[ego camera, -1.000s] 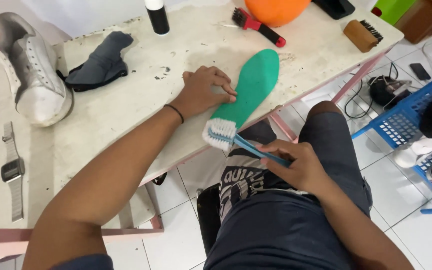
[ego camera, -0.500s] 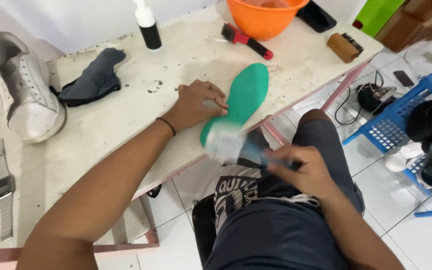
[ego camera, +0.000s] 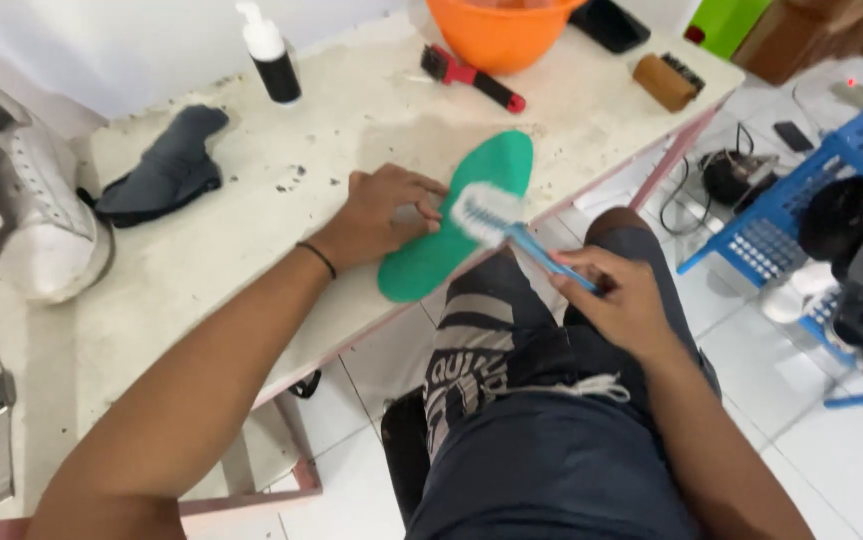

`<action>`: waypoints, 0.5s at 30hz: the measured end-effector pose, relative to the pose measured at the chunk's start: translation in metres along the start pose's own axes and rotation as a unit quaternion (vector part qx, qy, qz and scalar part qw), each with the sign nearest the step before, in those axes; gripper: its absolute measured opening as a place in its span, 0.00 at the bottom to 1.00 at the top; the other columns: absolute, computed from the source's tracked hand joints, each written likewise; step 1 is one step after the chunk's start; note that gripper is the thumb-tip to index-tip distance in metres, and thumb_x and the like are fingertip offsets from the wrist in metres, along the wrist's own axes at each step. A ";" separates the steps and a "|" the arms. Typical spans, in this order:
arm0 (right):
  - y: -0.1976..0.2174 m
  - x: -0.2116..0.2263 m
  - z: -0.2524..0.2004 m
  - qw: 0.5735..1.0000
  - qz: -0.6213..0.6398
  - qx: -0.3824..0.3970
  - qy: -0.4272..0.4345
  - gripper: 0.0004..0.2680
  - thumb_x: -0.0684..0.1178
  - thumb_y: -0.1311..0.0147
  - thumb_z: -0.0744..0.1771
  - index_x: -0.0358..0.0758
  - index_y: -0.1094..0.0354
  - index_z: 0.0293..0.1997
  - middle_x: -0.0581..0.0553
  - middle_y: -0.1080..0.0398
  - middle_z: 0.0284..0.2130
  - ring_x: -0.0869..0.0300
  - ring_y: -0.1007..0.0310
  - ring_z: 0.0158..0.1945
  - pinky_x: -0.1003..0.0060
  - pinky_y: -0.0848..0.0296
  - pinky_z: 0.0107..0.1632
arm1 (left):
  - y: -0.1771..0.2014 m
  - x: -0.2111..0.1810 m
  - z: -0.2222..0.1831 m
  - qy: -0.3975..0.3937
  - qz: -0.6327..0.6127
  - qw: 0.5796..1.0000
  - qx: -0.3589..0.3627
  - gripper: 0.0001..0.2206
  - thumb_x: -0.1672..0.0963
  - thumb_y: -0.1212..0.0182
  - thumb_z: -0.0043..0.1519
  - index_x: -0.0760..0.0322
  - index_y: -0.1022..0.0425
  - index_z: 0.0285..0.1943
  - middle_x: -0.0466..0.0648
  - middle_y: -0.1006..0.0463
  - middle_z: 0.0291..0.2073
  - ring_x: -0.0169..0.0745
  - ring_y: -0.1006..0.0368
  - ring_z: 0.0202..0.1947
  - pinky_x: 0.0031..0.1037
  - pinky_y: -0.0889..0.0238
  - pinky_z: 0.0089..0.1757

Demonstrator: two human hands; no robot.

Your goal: A person is cleaning a shoe insole by scrubbing it with a toothbrush and cleaning solution at a workbench.

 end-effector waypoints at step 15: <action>0.009 0.004 0.010 0.995 0.004 0.020 -0.093 0.11 0.42 0.35 0.64 0.41 0.22 0.51 0.40 0.23 0.25 0.61 0.29 0.31 0.61 0.29 0.39 | 0.001 -0.017 0.000 0.056 -0.039 0.994 0.084 0.11 0.48 0.31 0.59 0.50 0.25 0.39 0.39 0.22 0.56 0.43 0.31 0.58 0.36 0.51 0.51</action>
Point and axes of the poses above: each hand's wrist, its own z-axis towards the middle knuckle, its own y-axis out of the back of the hand, x = y × z, the point moved 3 cm from there along z, towards the middle knuckle
